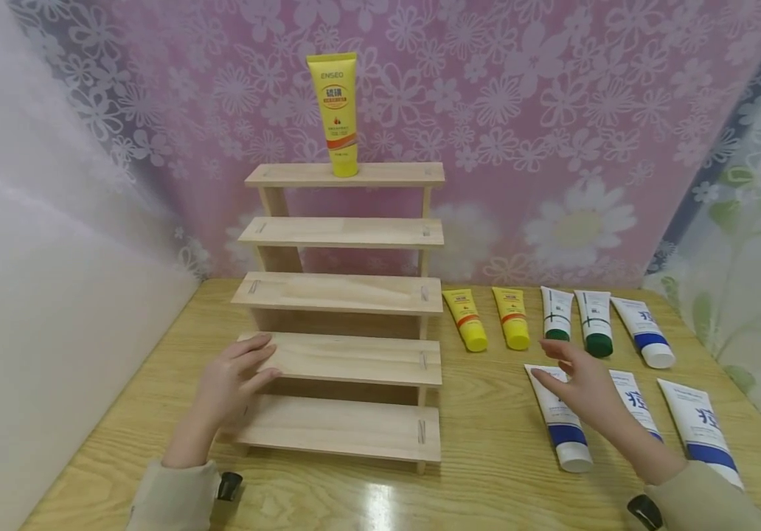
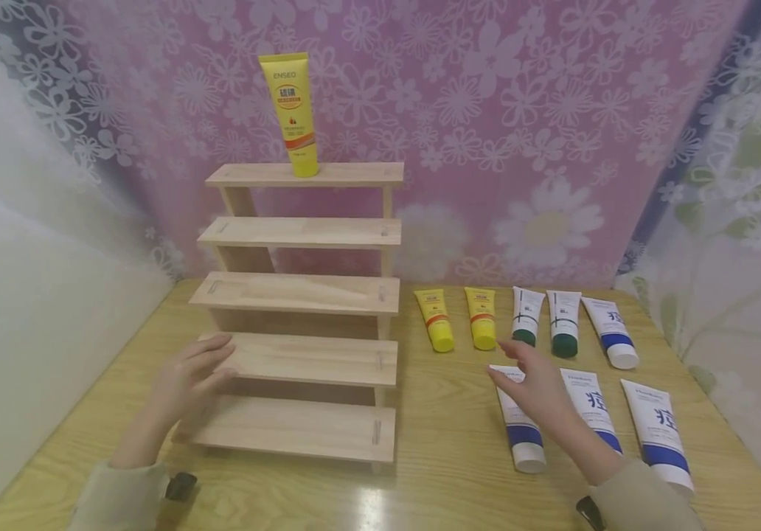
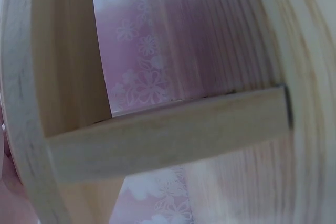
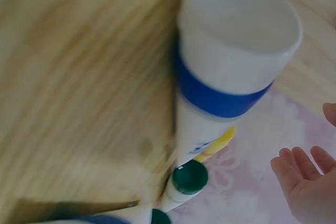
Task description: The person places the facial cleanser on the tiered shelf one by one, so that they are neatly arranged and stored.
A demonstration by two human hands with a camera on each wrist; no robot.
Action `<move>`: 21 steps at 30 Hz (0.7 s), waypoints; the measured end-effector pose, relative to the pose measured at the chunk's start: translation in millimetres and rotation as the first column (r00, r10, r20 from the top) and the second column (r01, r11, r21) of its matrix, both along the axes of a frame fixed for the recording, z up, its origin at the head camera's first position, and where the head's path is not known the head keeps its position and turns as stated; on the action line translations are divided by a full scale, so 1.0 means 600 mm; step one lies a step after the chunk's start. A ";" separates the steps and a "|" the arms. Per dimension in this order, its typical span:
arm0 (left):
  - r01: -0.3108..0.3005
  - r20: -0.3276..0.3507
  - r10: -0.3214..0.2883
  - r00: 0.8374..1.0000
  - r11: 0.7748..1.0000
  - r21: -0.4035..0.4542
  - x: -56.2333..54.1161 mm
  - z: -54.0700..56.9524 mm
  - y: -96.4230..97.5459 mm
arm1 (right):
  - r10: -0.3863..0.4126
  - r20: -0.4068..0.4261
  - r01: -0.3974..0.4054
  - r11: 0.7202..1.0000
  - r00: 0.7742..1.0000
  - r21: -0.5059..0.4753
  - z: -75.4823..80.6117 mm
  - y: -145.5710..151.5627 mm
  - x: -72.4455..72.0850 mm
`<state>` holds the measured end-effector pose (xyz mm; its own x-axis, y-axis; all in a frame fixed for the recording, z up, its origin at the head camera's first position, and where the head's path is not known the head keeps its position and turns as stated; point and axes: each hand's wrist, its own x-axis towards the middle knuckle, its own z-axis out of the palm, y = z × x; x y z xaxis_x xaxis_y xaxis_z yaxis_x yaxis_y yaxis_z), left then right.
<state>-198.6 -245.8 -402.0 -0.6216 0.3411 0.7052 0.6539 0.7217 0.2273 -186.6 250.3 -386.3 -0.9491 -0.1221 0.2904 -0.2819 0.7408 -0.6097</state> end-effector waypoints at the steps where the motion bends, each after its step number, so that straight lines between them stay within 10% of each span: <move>1: -0.003 0.001 0.003 1.000 1.000 -0.003 0.000 0.000 0.000 | -0.005 0.009 0.005 1.000 1.000 0.002 -0.001 0.005 0.001; 21: 0.004 -0.021 -0.004 1.000 1.000 0.009 0.000 -0.001 0.001 | -0.051 0.300 0.010 0.991 0.953 0.137 -0.026 0.065 0.027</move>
